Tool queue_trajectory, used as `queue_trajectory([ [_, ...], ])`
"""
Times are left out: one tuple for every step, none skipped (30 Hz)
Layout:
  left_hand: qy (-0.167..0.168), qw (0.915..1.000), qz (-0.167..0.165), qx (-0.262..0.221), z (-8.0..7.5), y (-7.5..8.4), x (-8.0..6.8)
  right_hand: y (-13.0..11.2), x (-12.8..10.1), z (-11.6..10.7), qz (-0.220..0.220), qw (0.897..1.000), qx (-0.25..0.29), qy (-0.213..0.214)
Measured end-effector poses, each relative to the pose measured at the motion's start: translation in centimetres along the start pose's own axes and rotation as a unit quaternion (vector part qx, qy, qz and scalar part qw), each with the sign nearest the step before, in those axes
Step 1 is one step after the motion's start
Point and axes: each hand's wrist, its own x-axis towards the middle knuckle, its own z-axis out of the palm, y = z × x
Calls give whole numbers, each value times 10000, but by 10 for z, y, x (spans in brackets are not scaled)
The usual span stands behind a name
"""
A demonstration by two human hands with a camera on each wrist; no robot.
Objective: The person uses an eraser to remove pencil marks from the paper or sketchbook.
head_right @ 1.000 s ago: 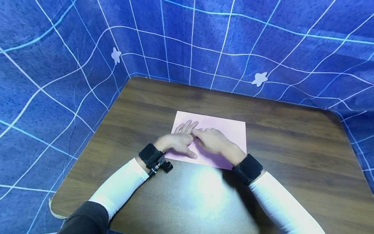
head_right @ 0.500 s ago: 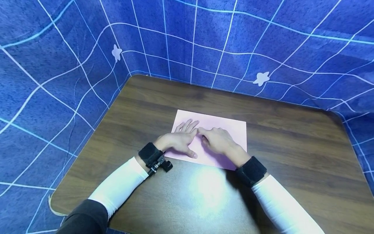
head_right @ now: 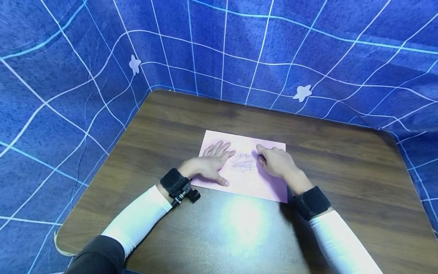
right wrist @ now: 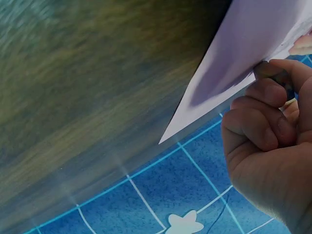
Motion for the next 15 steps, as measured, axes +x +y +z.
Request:
queue_trajectory([
  [10,10000,1,5,1,0,0,-1,0,0,40,10000,23,-11],
  [21,10000,0,13,1,0,0,-1,0,0,89,9999,41,-25],
  [27,10000,2,24,2,0,0,-2,-1,0,145,9999,55,-41],
  [32,10000,3,35,3,-1,0,-2,-1,0,194,9998,68,-54],
  [36,10000,7,38,3,-1,0,-2,-1,0,229,9997,69,-66],
  [39,10000,16,46,4,-1,0,-3,-2,1,269,9996,69,-77],
  [41,10000,28,49,4,-1,0,-3,-2,1,311,9994,86,-90],
  [43,10000,39,43,5,-1,0,-3,-2,1,350,9993,97,-100],
  [45,10000,45,46,5,-1,0,-4,-2,1,383,9992,108,-106],
  [45,10000,47,48,5,-1,0,-4,-2,0,417,9990,137,-122],
  [46,10000,48,48,5,-1,0,-5,-2,0,450,9988,161,-138],
  [46,10000,45,61,4,-1,0,-6,-2,-1,486,9985,192,-157],
  [46,10000,40,66,4,-1,0,-7,-2,-2,519,9982,237,-181],
  [43,10000,36,71,4,-1,-1,-7,-1,-2,552,9979,278,-204],
  [38,10000,32,78,4,-1,-1,-8,-1,-3,592,9975,313,-232],
])
